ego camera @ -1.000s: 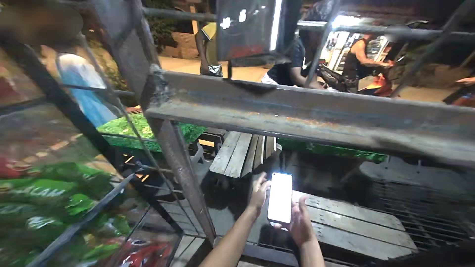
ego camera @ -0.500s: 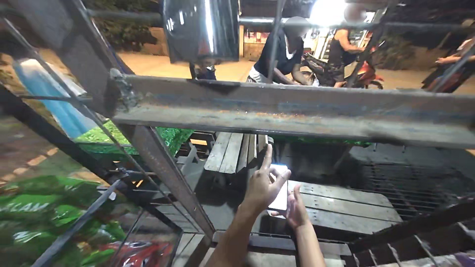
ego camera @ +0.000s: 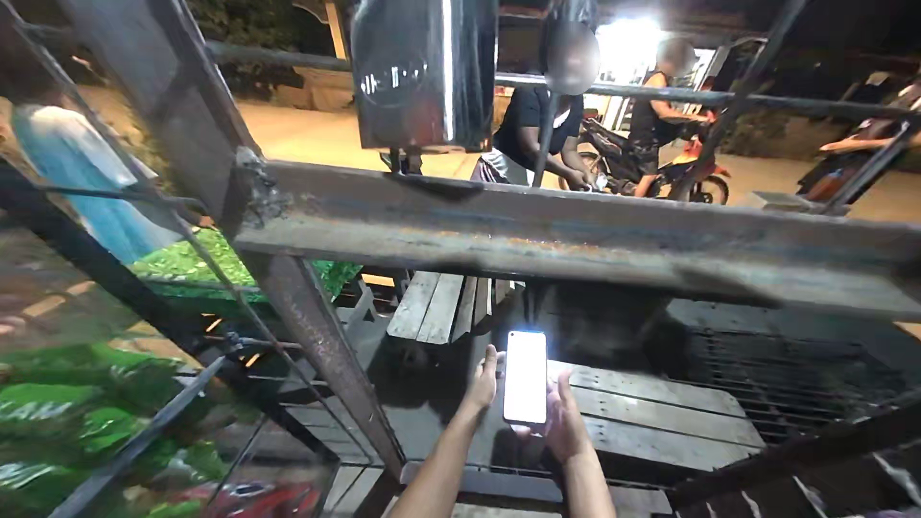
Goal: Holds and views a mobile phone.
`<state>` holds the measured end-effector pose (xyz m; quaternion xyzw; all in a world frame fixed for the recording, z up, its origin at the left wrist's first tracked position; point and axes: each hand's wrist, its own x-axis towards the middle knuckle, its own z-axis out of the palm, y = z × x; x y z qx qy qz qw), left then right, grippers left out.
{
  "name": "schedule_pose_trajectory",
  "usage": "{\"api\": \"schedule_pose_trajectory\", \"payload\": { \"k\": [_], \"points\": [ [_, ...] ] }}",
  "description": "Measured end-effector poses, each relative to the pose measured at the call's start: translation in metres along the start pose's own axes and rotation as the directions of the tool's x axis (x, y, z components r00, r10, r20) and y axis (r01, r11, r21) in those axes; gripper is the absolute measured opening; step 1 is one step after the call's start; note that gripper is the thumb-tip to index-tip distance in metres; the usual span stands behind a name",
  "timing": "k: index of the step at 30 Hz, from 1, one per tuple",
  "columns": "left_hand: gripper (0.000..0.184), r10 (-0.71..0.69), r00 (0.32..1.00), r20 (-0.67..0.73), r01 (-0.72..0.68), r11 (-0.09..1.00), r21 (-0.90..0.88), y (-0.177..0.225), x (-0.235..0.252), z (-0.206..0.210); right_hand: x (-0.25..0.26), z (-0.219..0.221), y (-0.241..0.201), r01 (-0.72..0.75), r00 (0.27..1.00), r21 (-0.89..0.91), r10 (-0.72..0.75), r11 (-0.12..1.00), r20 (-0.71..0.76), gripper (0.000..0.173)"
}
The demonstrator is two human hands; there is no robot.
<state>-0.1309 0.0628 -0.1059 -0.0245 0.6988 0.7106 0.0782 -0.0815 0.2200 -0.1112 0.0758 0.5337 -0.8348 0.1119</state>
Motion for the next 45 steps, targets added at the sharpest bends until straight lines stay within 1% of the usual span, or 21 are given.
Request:
{"api": "schedule_pose_trajectory", "payload": {
  "k": [2,5,8,12,15,17,21,23,27,32,38,45],
  "points": [
    [0.066,-0.014,1.0,0.002,0.014,0.999,-0.032,0.0059,-0.0032,0.0033,0.0003,0.0015,0.0,-0.004,1.0,-0.015,0.004,1.0,-0.009,0.09],
    [0.066,-0.008,1.0,-0.01,0.008,0.998,-0.057,0.0089,-0.005,0.0041,0.0016,0.0031,-0.0009,-0.012,1.0,-0.001,0.012,1.0,0.024,0.089],
    [0.067,0.005,1.0,0.02,-0.003,0.997,-0.083,0.0083,-0.0042,0.0038,0.0005,-0.0003,-0.0009,-0.003,0.999,0.023,0.002,1.0,0.033,0.088],
    [0.069,-0.005,0.999,0.054,0.012,0.992,-0.127,0.0066,-0.0051,-0.0003,-0.0004,0.0017,0.0027,0.022,0.998,0.01,-0.022,1.0,0.058,0.084],
    [0.073,-0.019,0.998,0.058,0.026,0.992,-0.12,0.0041,-0.0031,-0.0019,0.0004,0.0049,0.0037,0.015,0.998,0.011,-0.015,1.0,0.053,0.085],
    [0.073,-0.03,0.998,0.052,0.036,0.992,-0.123,0.0046,-0.0035,-0.0011,0.0009,0.0029,0.0042,0.008,0.998,0.002,-0.008,1.0,0.061,0.087],
    [0.072,-0.014,0.998,0.058,0.022,0.99,-0.137,0.0062,-0.0039,-0.0011,0.0022,0.0031,0.0048,0.0,0.999,0.002,0.0,1.0,0.05,0.087],
    [0.073,-0.028,0.998,0.06,0.036,0.99,-0.136,0.0083,-0.0053,-0.0016,0.0011,0.0035,0.0039,-0.011,0.999,0.006,0.01,1.0,0.04,0.086],
    [0.076,-0.072,0.996,0.043,0.076,0.994,-0.082,0.0058,-0.0022,-0.0014,-0.0002,0.0041,0.0024,-0.009,1.0,0.012,0.009,1.0,0.005,0.084],
    [0.075,-0.051,0.997,0.056,0.055,0.996,-0.076,0.0053,-0.0007,-0.0017,-0.0012,0.0052,0.0017,-0.004,1.0,-0.007,0.004,1.0,-0.011,0.084],
    [0.073,-0.027,0.998,0.05,0.032,0.994,-0.106,0.0054,-0.0005,-0.0016,0.0003,0.0044,0.0018,-0.015,1.0,0.038,0.014,0.999,0.011,0.083],
    [0.068,-0.005,1.0,0.021,0.007,0.998,-0.07,0.0067,0.0003,-0.0024,0.0025,0.0037,0.0021,-0.022,0.999,0.066,0.02,0.998,0.03,0.085]
  ]
}}
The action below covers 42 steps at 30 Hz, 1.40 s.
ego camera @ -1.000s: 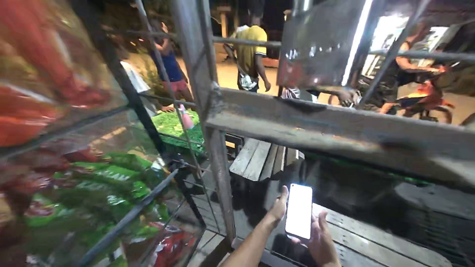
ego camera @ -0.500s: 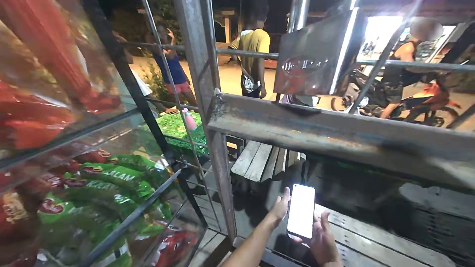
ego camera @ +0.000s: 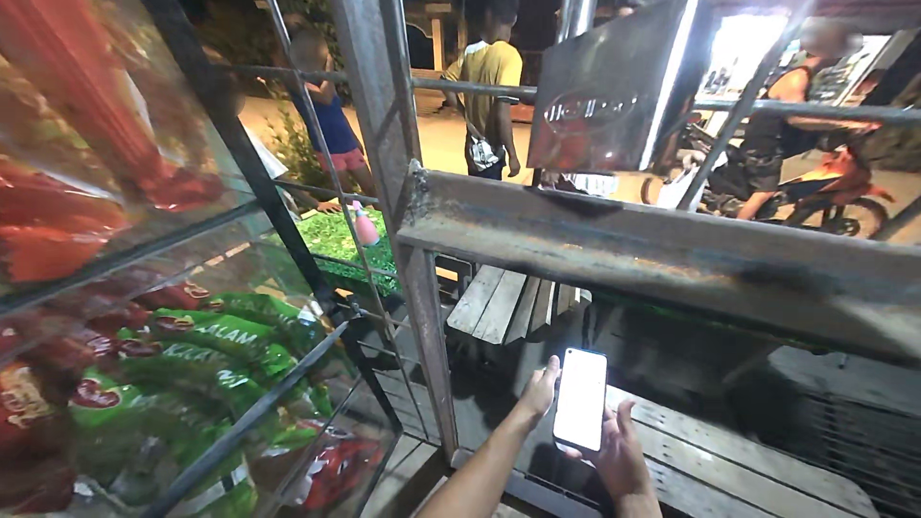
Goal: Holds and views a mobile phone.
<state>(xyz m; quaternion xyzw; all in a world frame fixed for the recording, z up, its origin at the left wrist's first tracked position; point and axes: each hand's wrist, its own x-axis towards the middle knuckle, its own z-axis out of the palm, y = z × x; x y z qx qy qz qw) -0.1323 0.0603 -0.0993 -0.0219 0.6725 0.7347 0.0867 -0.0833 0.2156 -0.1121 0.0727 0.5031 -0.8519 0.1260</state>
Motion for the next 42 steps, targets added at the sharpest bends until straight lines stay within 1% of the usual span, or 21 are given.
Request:
{"api": "schedule_pose_trajectory", "payload": {
  "k": [10,15,23,30,34,39,42],
  "points": [
    [0.064,0.005,1.0,-0.007,-0.005,1.0,0.0,0.0019,-0.0015,-0.0003,0.0012,-0.0021,0.001,-0.013,1.0,0.017,0.013,1.0,0.002,0.084],
    [0.063,0.002,1.0,0.001,-0.002,1.0,0.023,0.0021,-0.0013,-0.0007,-0.0005,0.0002,-0.0001,0.006,1.0,-0.043,-0.007,0.999,-0.008,0.084],
    [0.06,0.003,1.0,-0.005,-0.003,1.0,0.02,0.0022,-0.0006,-0.0008,0.0016,-0.001,0.001,-0.002,1.0,-0.025,0.003,1.0,0.005,0.086],
    [0.058,0.001,1.0,-0.003,-0.001,1.0,0.006,0.0011,-0.0003,-0.0003,0.0003,0.0013,-0.0001,-0.021,0.999,-0.023,0.02,1.0,-0.03,0.084],
    [0.057,0.011,1.0,-0.002,-0.011,1.0,0.023,-0.0004,0.001,-0.0008,0.0015,0.0,0.0004,-0.018,1.0,-0.004,0.018,1.0,-0.018,0.082],
    [0.053,0.02,1.0,0.0,-0.02,1.0,0.012,-0.0019,0.0018,-0.0009,0.0032,-0.0035,0.0039,-0.002,1.0,0.002,0.002,1.0,0.006,0.085],
    [0.052,0.024,1.0,-0.005,-0.024,1.0,0.018,-0.0016,0.003,-0.0013,0.0041,-0.0027,0.0032,0.001,1.0,-0.017,-0.001,1.0,0.005,0.084]
  ]
}}
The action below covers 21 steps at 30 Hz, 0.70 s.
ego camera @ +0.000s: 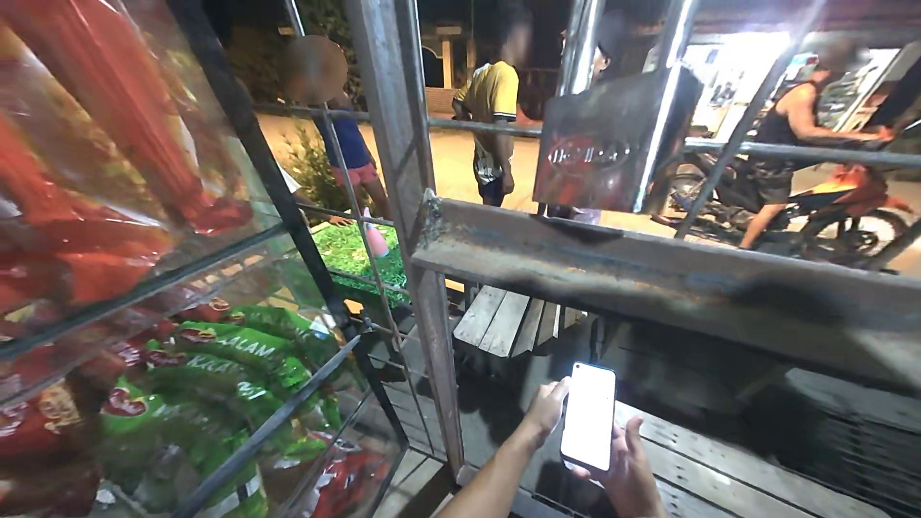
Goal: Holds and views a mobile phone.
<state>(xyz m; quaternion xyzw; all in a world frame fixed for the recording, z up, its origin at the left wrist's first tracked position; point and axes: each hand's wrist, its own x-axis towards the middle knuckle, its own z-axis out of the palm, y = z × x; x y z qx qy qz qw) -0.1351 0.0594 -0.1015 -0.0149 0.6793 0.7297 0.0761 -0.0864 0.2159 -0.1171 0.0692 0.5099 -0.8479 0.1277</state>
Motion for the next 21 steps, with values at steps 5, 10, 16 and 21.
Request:
{"api": "schedule_pose_trajectory", "payload": {
  "k": [5,10,16,21],
  "points": [
    [0.051,-0.004,1.0,0.005,0.004,1.0,-0.001,-0.0005,-0.0022,-0.0002,-0.0049,0.006,-0.0018,0.004,1.0,0.024,-0.003,1.0,-0.019,0.08],
    [0.047,0.019,1.0,-0.012,-0.019,1.0,0.002,-0.0004,-0.0017,-0.0015,-0.0054,0.0073,-0.0011,0.011,1.0,-0.024,-0.011,1.0,-0.002,0.08],
    [0.044,0.022,0.999,-0.041,-0.023,1.0,-0.012,0.002,-0.0026,-0.0024,-0.004,0.0031,0.0013,0.01,0.996,0.059,-0.016,0.998,0.093,0.083],
    [0.043,0.041,0.998,-0.043,-0.043,0.998,-0.047,-0.0008,-0.0011,-0.0018,-0.0063,0.0041,0.001,0.02,0.995,0.062,-0.025,0.998,0.093,0.084]
  ]
}}
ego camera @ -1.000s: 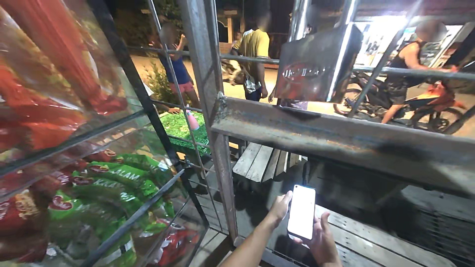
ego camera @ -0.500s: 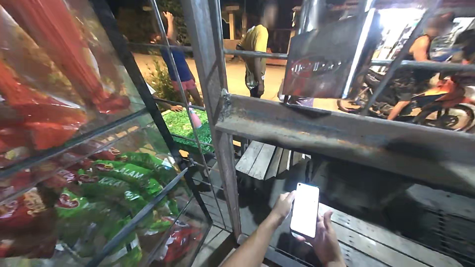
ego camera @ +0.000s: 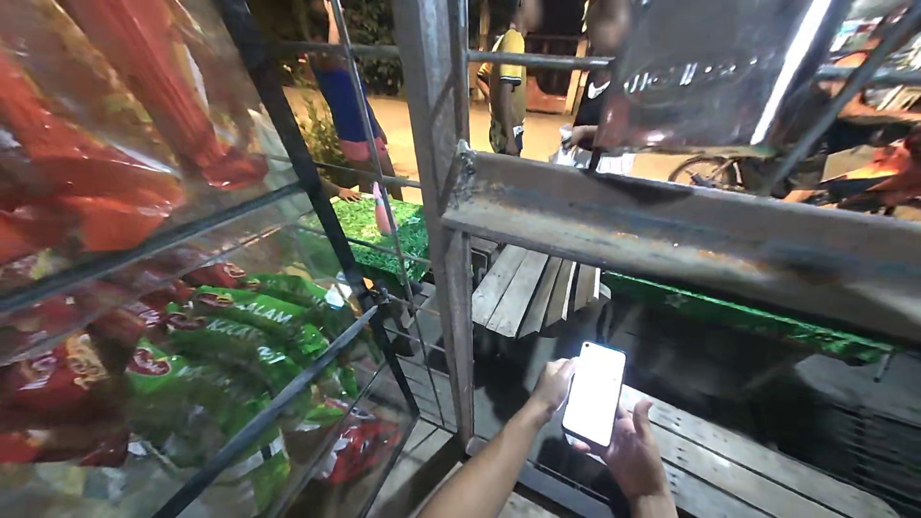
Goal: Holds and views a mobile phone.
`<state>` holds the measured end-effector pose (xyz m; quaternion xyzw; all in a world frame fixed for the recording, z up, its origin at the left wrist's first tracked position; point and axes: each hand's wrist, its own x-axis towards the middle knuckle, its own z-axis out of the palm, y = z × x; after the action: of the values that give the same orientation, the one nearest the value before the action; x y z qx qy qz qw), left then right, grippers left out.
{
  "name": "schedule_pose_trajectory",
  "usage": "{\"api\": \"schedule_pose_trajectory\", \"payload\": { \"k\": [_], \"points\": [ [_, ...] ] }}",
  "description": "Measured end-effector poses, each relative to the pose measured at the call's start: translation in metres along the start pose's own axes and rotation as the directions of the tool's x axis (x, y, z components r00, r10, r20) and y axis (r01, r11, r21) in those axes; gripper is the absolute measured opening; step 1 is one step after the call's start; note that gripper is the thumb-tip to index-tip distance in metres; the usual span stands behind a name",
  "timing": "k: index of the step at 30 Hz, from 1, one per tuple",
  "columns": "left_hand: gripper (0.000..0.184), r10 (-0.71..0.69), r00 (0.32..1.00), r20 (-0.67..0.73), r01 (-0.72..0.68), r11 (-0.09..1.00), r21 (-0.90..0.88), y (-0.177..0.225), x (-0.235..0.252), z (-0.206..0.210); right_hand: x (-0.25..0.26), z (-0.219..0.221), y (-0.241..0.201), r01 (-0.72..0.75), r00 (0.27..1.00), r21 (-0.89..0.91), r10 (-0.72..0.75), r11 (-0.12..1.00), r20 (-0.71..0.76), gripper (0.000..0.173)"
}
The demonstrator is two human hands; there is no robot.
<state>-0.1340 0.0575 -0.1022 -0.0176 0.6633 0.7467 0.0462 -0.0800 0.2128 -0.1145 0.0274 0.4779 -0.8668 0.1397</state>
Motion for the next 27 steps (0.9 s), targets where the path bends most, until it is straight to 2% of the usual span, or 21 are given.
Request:
{"api": "schedule_pose_trajectory", "payload": {
  "k": [7,14,20,27],
  "points": [
    [0.038,0.044,0.999,0.006,-0.044,0.999,0.027,0.004,-0.001,0.0,0.003,0.0,-0.002,0.011,1.0,-0.036,-0.011,0.999,-0.019,0.08],
    [0.033,0.049,0.998,0.036,-0.054,0.985,0.162,-0.01,0.004,-0.002,0.0,0.001,-0.004,-0.015,0.999,-0.117,0.009,0.993,-0.053,0.076],
    [0.03,0.053,0.998,0.029,-0.057,0.989,0.139,-0.009,0.006,0.0,0.0,0.003,-0.004,-0.062,0.997,-0.126,0.054,0.99,-0.061,0.079],
    [0.039,0.025,0.999,0.025,-0.028,0.992,0.122,-0.01,0.005,-0.002,0.0,0.0,-0.002,-0.08,0.996,-0.131,0.074,0.988,-0.049,0.078]
  ]
}}
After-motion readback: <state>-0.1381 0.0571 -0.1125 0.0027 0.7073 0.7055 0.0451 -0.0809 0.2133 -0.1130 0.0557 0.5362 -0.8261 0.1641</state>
